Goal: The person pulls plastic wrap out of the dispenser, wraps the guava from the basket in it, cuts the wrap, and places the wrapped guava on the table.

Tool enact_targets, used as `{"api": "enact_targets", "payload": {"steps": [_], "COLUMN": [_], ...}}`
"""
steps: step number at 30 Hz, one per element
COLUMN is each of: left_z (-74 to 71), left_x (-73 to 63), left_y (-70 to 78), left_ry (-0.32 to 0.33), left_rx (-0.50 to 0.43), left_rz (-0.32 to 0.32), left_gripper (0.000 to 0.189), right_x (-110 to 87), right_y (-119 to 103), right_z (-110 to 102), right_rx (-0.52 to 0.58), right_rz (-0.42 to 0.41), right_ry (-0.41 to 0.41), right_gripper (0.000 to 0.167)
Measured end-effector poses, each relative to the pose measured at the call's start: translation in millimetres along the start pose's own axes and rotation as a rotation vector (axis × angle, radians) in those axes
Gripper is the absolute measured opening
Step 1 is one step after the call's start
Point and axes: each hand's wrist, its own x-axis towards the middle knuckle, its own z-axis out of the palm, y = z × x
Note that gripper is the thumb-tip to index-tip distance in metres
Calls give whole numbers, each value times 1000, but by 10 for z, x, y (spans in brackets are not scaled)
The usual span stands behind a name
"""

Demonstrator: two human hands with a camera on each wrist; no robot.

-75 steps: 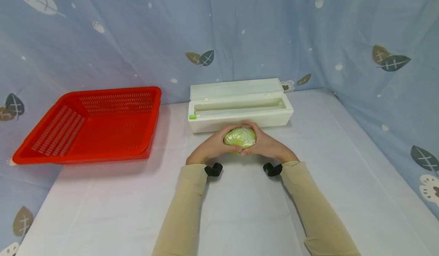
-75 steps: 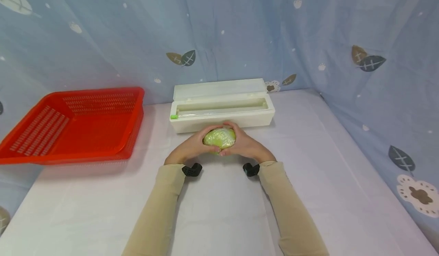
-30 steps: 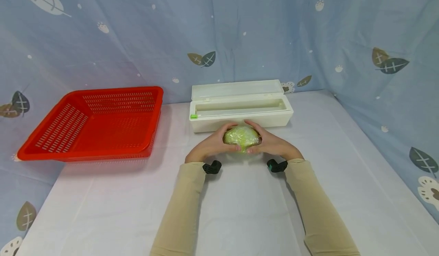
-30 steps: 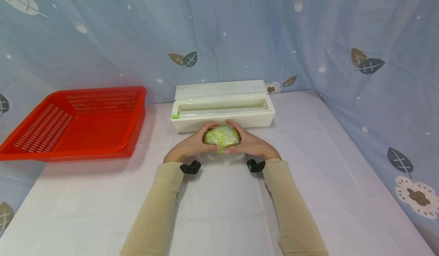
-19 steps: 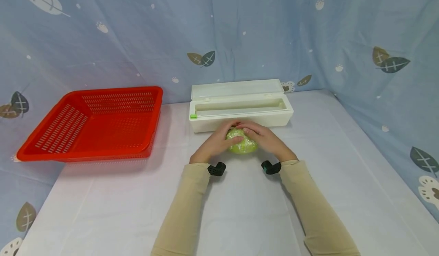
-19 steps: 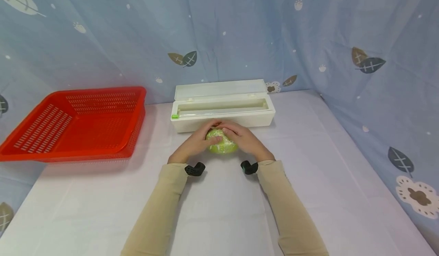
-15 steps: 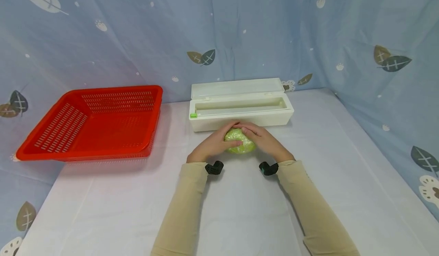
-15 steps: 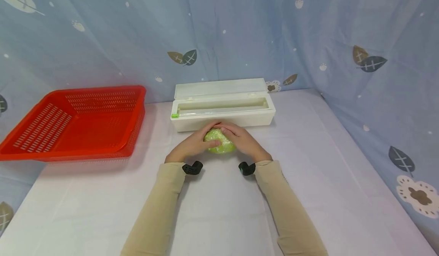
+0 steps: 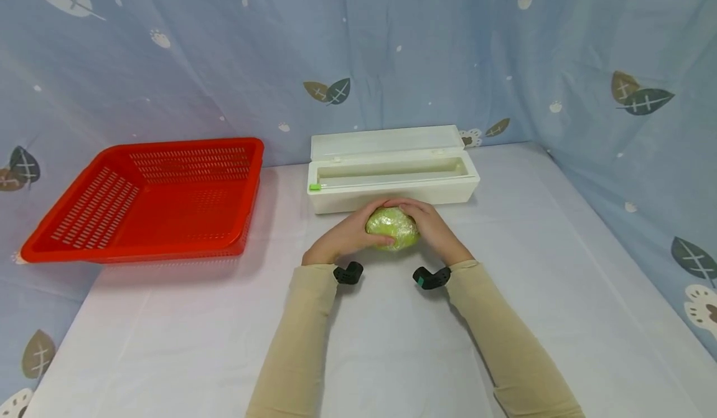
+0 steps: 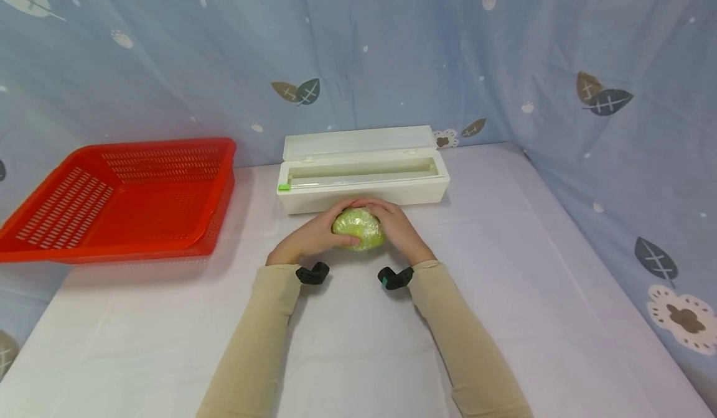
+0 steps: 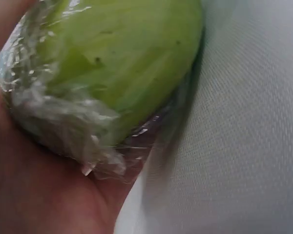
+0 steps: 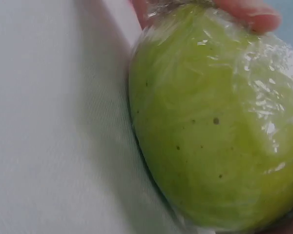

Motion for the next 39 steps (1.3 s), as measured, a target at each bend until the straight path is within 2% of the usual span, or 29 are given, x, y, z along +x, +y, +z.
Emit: {"api": "enact_targets", "payload": {"steps": [2, 5, 10, 12, 16, 20, 25, 27, 30, 34, 39], "left_z": [-4, 17, 47, 64, 82, 81, 59, 47, 38, 11, -59], "left_x": [14, 63, 63, 60, 53, 56, 41, 30, 7, -38, -106], "left_y": [-35, -170, -165, -165, -194, -240, -269, -269, -249, -149, 53], "left_ry": [-7, -2, 20, 46, 94, 112, 89, 68, 26, -20, -51], "left_rx": [-3, 12, 118, 163, 177, 153, 98, 60, -9, -60, -59], "left_rz": [5, 2, -4, -32, -82, -66, -13, -14, -54, -105, -113], "left_gripper": [81, 85, 92, 93, 91, 88, 89, 91, 95, 96, 86], "right_x": [-7, -42, -119, -138, -145, -131, -121, -112, -90, -52, -29], "right_y": [-9, -45, -104, -93, -60, -57, -78, -76, -29, 52, 71], "right_z": [-11, -49, -137, -165, -198, -210, -195, -183, -170, -161, -180], "right_rx": [4, -21, -90, -87, -52, -21, -15, -25, -64, -130, -179], "right_rz": [0, -8, -40, -38, -17, -4, 29, 38, 51, 38, -6], "right_ry": [-12, -80, -224, -258, -305, -323, -334, -337, -332, -307, -289], "right_gripper": [31, 31, 43, 50, 66, 77, 82, 83, 83, 84, 87]}}
